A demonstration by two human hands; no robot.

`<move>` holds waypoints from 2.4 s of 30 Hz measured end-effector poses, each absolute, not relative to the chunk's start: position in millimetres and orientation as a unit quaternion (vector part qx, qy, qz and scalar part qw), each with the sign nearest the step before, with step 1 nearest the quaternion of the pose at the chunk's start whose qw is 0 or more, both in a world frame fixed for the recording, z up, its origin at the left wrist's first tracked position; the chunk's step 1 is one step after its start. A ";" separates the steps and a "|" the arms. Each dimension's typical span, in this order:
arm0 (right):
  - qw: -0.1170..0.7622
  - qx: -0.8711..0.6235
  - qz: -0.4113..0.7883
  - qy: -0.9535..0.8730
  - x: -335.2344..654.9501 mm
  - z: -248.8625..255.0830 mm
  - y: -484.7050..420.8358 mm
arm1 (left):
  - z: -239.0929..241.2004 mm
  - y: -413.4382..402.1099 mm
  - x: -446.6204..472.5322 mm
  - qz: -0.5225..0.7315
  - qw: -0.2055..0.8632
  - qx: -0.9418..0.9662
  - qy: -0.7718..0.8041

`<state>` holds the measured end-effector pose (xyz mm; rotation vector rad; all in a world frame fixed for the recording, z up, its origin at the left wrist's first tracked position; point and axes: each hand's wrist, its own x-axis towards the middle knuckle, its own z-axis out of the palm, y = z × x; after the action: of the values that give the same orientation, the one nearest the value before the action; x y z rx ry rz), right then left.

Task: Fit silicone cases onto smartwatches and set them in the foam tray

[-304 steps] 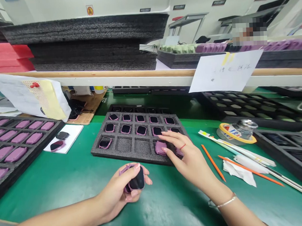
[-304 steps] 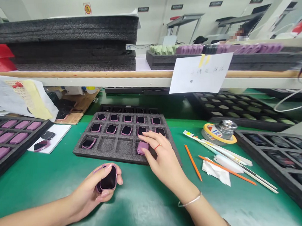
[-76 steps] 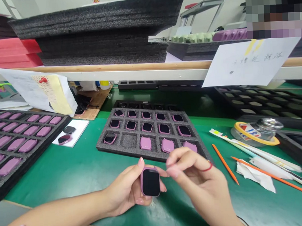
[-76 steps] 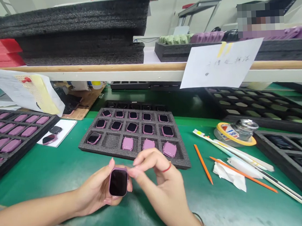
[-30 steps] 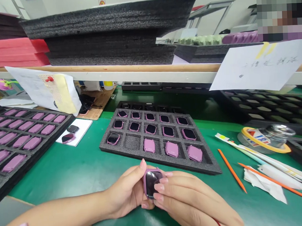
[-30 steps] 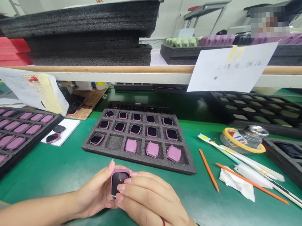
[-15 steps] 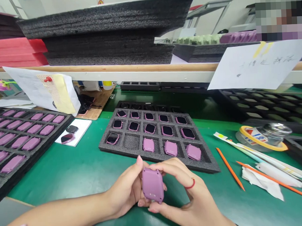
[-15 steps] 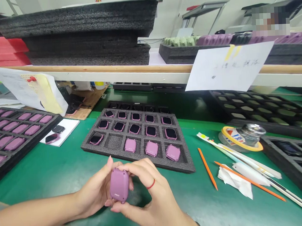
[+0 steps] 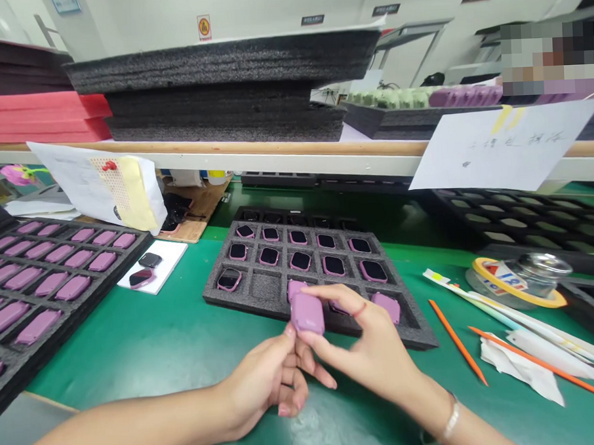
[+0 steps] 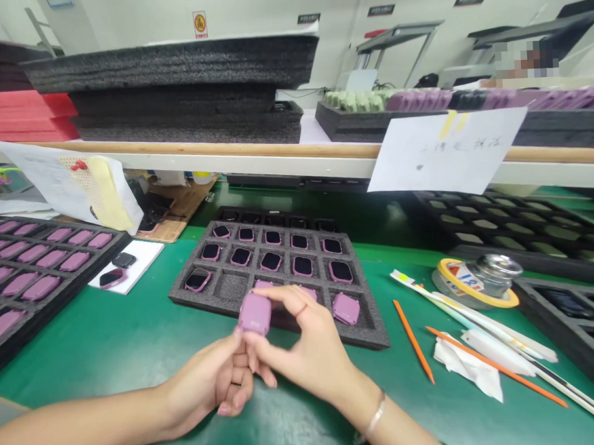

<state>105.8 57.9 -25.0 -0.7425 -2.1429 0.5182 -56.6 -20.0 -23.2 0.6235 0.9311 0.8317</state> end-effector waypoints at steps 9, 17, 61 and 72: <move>0.276 -0.333 0.149 -0.889 51.4 -41.8 94.0 | -30.3 -22.4 -61.1 0.258 0.673 0.505 0.474; 0.186 -0.444 0.123 -0.868 76.7 -17.3 148.1 | 6.6 19.9 -141.2 0.196 0.147 0.745 0.621; 0.504 -0.342 0.517 -0.601 126.6 -14.7 63.3 | 7.5 5.5 -62.1 0.454 0.702 0.332 0.436; 0.353 -0.331 0.431 -0.761 115.8 -19.5 37.0 | -19.6 -7.3 -58.1 0.404 0.794 0.210 0.402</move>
<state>115.8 37.0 -19.5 -0.8573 -1.9699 1.1159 -58.1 -7.3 -19.6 0.4512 0.8637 0.8691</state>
